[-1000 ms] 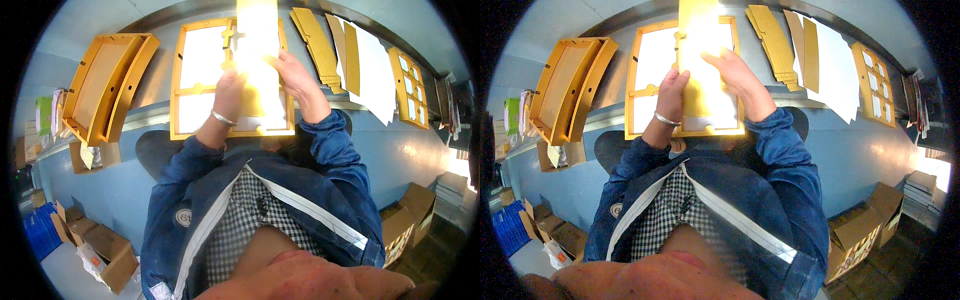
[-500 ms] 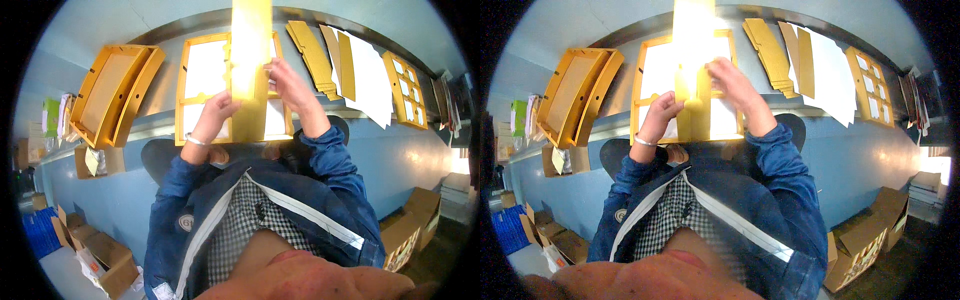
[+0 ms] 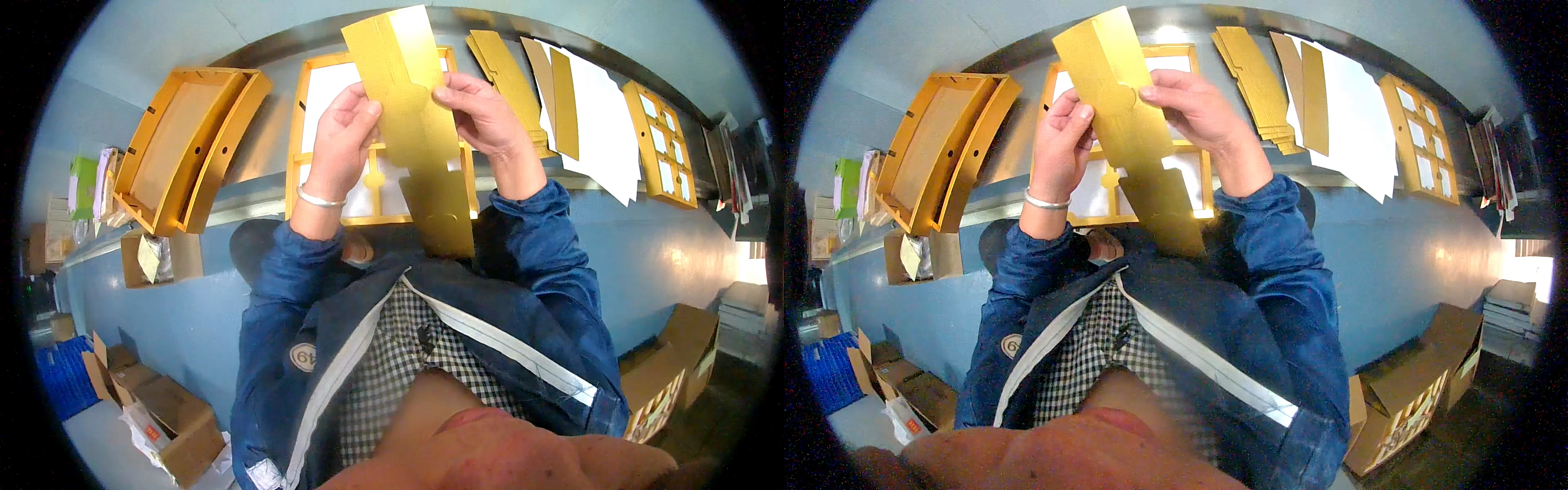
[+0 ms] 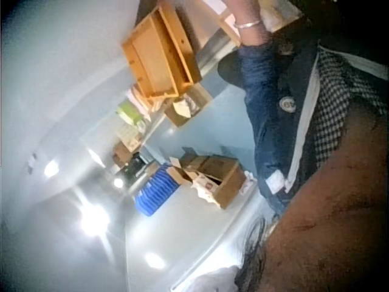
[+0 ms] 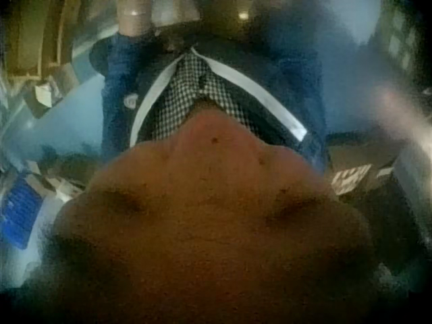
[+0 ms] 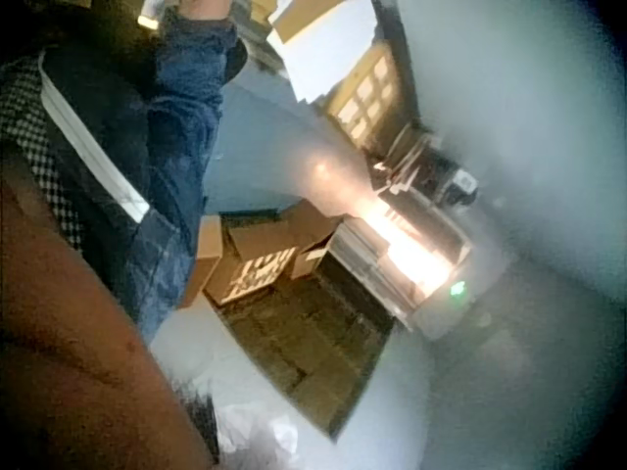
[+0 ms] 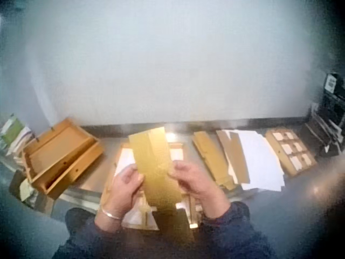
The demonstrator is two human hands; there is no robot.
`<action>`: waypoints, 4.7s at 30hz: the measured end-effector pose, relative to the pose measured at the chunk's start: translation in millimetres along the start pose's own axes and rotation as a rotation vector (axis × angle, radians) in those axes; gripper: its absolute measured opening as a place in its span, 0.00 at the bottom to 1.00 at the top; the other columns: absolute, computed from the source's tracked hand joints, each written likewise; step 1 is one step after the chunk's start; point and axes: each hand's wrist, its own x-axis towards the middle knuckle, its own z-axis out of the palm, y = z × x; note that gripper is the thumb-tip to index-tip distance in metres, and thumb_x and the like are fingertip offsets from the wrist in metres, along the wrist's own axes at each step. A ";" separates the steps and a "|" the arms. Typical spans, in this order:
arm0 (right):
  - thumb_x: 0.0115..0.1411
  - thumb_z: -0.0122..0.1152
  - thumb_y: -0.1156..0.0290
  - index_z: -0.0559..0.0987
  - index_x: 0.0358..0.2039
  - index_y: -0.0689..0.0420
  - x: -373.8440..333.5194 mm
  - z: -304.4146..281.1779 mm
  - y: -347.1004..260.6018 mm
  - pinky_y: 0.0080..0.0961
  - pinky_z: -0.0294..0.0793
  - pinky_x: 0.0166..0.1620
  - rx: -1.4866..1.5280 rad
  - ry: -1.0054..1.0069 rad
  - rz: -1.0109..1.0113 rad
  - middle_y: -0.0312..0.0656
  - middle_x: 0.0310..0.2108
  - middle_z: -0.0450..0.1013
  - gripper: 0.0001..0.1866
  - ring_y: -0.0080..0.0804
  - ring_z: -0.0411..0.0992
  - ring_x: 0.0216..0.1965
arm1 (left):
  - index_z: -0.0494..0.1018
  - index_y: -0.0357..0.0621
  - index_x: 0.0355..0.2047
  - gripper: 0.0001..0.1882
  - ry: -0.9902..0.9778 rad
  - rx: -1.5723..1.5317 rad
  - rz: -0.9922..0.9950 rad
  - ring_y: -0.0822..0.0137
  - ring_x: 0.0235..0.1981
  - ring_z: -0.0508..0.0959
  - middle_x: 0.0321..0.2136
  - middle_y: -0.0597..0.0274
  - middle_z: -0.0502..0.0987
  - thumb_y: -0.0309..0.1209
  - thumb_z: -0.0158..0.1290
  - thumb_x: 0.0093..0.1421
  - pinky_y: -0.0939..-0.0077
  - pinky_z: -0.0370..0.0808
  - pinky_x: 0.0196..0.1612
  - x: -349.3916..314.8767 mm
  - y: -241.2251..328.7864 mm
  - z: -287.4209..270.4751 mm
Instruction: The person assembles a yellow wooden frame by inserting crossbars into a rectangular frame and securing them with small round pegs. They then place a white sheet into the frame and attach a yellow cover piece to complete the assembly.
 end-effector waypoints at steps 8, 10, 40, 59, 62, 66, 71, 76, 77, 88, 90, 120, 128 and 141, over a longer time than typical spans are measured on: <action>0.67 0.58 0.67 0.72 0.58 0.62 9.1 13.1 13.0 0.29 0.76 0.52 -0.036 0.043 0.047 0.45 0.49 0.76 0.21 0.31 0.76 0.49 | 0.63 0.37 0.62 0.27 -0.036 -0.003 0.023 0.63 0.55 0.76 0.55 0.55 0.75 0.24 0.56 0.63 0.68 0.73 0.59 -1.9 7.6 -1.3; 0.66 0.61 0.65 0.71 0.57 0.57 15.0 9.4 8.6 0.26 0.75 0.46 -0.389 0.142 -0.011 0.43 0.46 0.76 0.21 0.28 0.75 0.46 | 0.63 0.37 0.62 0.28 0.037 0.099 0.033 0.64 0.55 0.76 0.54 0.54 0.75 0.23 0.57 0.62 0.69 0.74 0.58 -3.2 5.5 -6.2; 0.48 0.76 0.66 0.74 0.53 0.54 -28.9 29.3 -3.6 0.46 0.63 0.62 -1.744 -0.021 -0.368 0.43 0.46 0.77 0.32 0.41 0.73 0.54 | 0.76 0.42 0.34 0.11 -0.295 1.782 0.107 0.48 0.29 0.79 0.25 0.49 0.77 0.36 0.61 0.59 0.57 0.74 0.30 -47.2 67.2 -19.4; 0.46 0.76 0.69 0.79 0.30 0.57 -35.0 6.5 -1.7 0.42 0.70 0.59 -1.947 -0.009 -0.162 0.40 0.25 0.78 0.13 0.37 0.79 0.35 | 0.75 0.42 0.33 0.11 -0.331 1.759 0.234 0.51 0.28 0.80 0.27 0.51 0.79 0.35 0.61 0.58 0.61 0.75 0.30 -62.8 70.5 -32.1; 0.47 0.76 0.69 0.79 0.31 0.56 -38.1 6.5 -0.4 0.41 0.74 0.52 -1.903 -0.049 -0.228 0.40 0.26 0.78 0.14 0.38 0.79 0.35 | 0.74 0.42 0.32 0.11 -0.377 1.792 0.114 0.50 0.28 0.80 0.27 0.50 0.78 0.35 0.60 0.59 0.60 0.75 0.30 -62.8 63.2 -42.3; 0.47 0.77 0.67 0.79 0.34 0.55 -40.1 1.6 -11.7 0.40 0.76 0.45 -1.881 0.040 -0.530 0.41 0.27 0.78 0.16 0.39 0.79 0.35 | 0.74 0.42 0.33 0.10 -0.399 1.797 0.147 0.49 0.28 0.80 0.27 0.50 0.78 0.35 0.60 0.60 0.58 0.76 0.31 -64.5 68.8 -53.8; 0.50 0.74 0.66 0.77 0.32 0.54 -54.6 -15.7 -30.6 0.36 0.76 0.33 -1.855 0.008 -0.073 0.44 0.24 0.77 0.14 0.42 0.79 0.31 | 0.76 0.43 0.37 0.09 -0.349 1.666 0.235 0.49 0.30 0.80 0.28 0.52 0.79 0.33 0.59 0.60 0.58 0.76 0.33 -56.8 66.5 -61.8; 0.52 0.72 0.66 0.75 0.31 0.53 -50.5 -37.7 -16.3 0.36 0.73 0.27 -1.917 0.007 -0.034 0.44 0.19 0.75 0.13 0.44 0.78 0.24 | 0.75 0.39 0.38 0.08 -0.313 1.621 0.204 0.47 0.33 0.79 0.31 0.49 0.78 0.27 0.58 0.59 0.59 0.76 0.35 -39.8 58.4 -81.2; 0.52 0.72 0.66 0.75 0.32 0.53 -46.1 -40.0 -14.8 0.36 0.73 0.27 -1.905 -0.009 -0.013 0.44 0.20 0.75 0.13 0.44 0.78 0.25 | 0.75 0.40 0.38 0.09 -0.343 1.643 0.178 0.47 0.33 0.79 0.31 0.49 0.78 0.27 0.59 0.58 0.58 0.76 0.35 -36.0 55.2 -88.5; 0.59 0.66 0.61 0.80 0.47 0.62 120.7 44.4 47.5 0.36 0.80 0.47 -1.770 -0.455 0.200 0.51 0.41 0.80 0.20 0.48 0.79 0.44 | 0.77 0.43 0.40 0.09 -0.342 1.715 0.027 0.46 0.35 0.81 0.33 0.49 0.81 0.29 0.54 0.61 0.57 0.78 0.38 36.7 0.2 -115.6; 0.60 0.63 0.64 0.81 0.42 0.61 142.3 28.6 81.1 0.36 0.80 0.42 -1.745 -0.372 -0.042 0.51 0.35 0.80 0.15 0.49 0.80 0.39 | 0.78 0.42 0.46 0.13 -0.271 1.686 -0.139 0.47 0.40 0.81 0.40 0.47 0.81 0.32 0.55 0.62 0.60 0.79 0.44 50.1 8.3 -123.6; 0.57 0.66 0.51 0.79 0.51 0.54 275.7 -32.9 186.8 0.42 0.76 0.52 -1.829 -0.256 -0.321 0.49 0.49 0.78 0.26 0.47 0.74 0.54 | 0.76 0.43 0.51 0.19 0.395 1.448 -0.232 0.41 0.37 0.81 0.34 0.40 0.81 0.40 0.54 0.64 0.51 0.77 0.41 71.2 -66.9 -260.7; 0.59 0.64 0.49 0.78 0.48 0.55 209.4 -122.0 107.0 0.41 0.77 0.44 -1.773 -0.312 0.195 0.50 0.41 0.79 0.25 0.48 0.78 0.43 | 0.77 0.35 0.40 0.20 0.161 1.577 -0.010 0.47 0.35 0.81 0.33 0.43 0.80 0.43 0.52 0.66 0.56 0.77 0.41 82.5 -76.3 -167.9; 0.68 0.51 0.58 0.75 0.42 0.57 216.6 -128.2 112.2 0.39 0.74 0.34 -1.582 -0.454 0.271 0.45 0.27 0.76 0.15 0.42 0.76 0.31 | 0.78 0.38 0.29 0.17 0.442 1.489 -0.220 0.45 0.33 0.81 0.30 0.46 0.81 0.41 0.53 0.61 0.53 0.77 0.39 121.7 -163.8 -117.0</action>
